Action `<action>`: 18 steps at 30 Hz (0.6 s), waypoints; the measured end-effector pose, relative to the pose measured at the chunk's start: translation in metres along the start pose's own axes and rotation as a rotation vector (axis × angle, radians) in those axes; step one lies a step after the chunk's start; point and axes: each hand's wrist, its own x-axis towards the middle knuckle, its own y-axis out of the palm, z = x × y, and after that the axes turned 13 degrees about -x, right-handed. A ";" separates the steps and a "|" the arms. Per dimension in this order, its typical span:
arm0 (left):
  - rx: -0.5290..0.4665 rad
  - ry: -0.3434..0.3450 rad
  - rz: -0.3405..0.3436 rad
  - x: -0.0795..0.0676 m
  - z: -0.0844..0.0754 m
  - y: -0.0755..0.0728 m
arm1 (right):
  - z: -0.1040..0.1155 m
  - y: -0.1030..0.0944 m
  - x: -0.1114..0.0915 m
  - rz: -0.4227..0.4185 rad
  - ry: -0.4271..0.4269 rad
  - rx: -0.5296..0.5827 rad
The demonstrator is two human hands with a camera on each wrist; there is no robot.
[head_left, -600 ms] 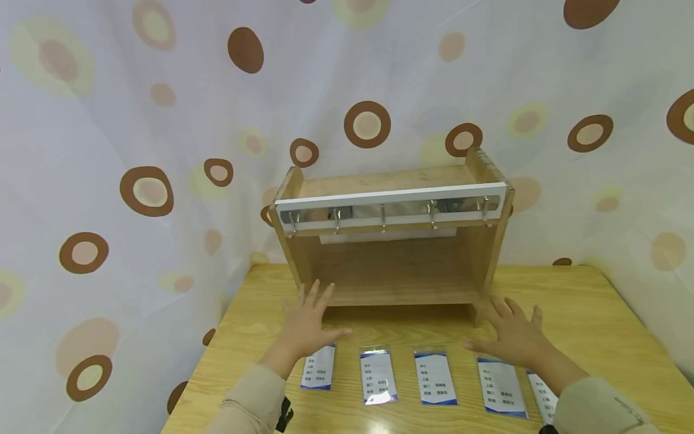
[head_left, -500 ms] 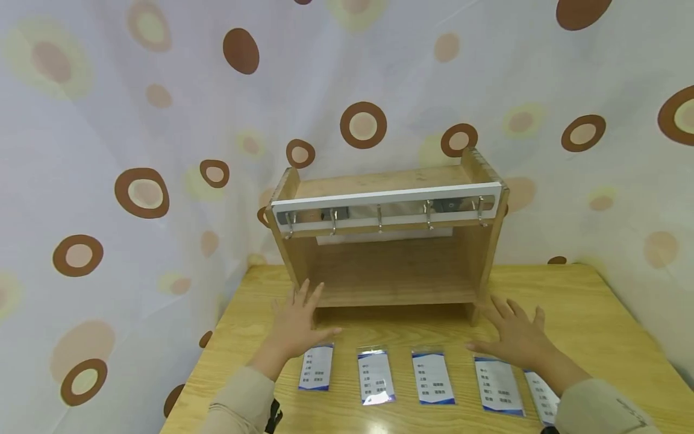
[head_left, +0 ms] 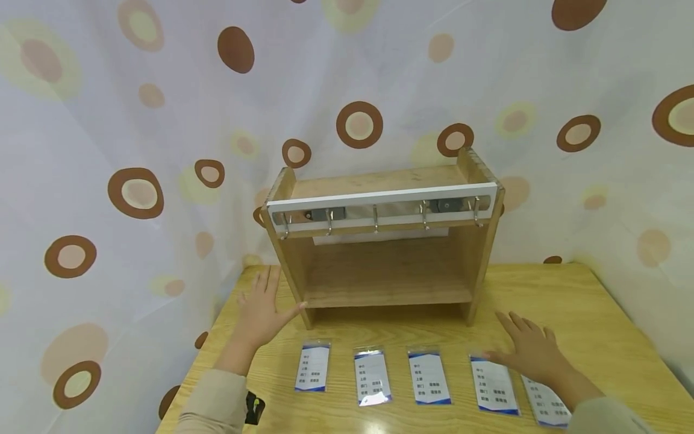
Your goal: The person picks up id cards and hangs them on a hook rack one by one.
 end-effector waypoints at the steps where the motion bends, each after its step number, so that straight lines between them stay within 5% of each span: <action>1: -0.022 -0.007 -0.007 0.002 0.000 -0.002 | -0.002 0.002 -0.001 -0.001 0.003 0.009; 18: -0.469 -0.003 -0.126 0.033 -0.003 -0.043 | -0.046 0.038 -0.021 0.143 0.137 0.177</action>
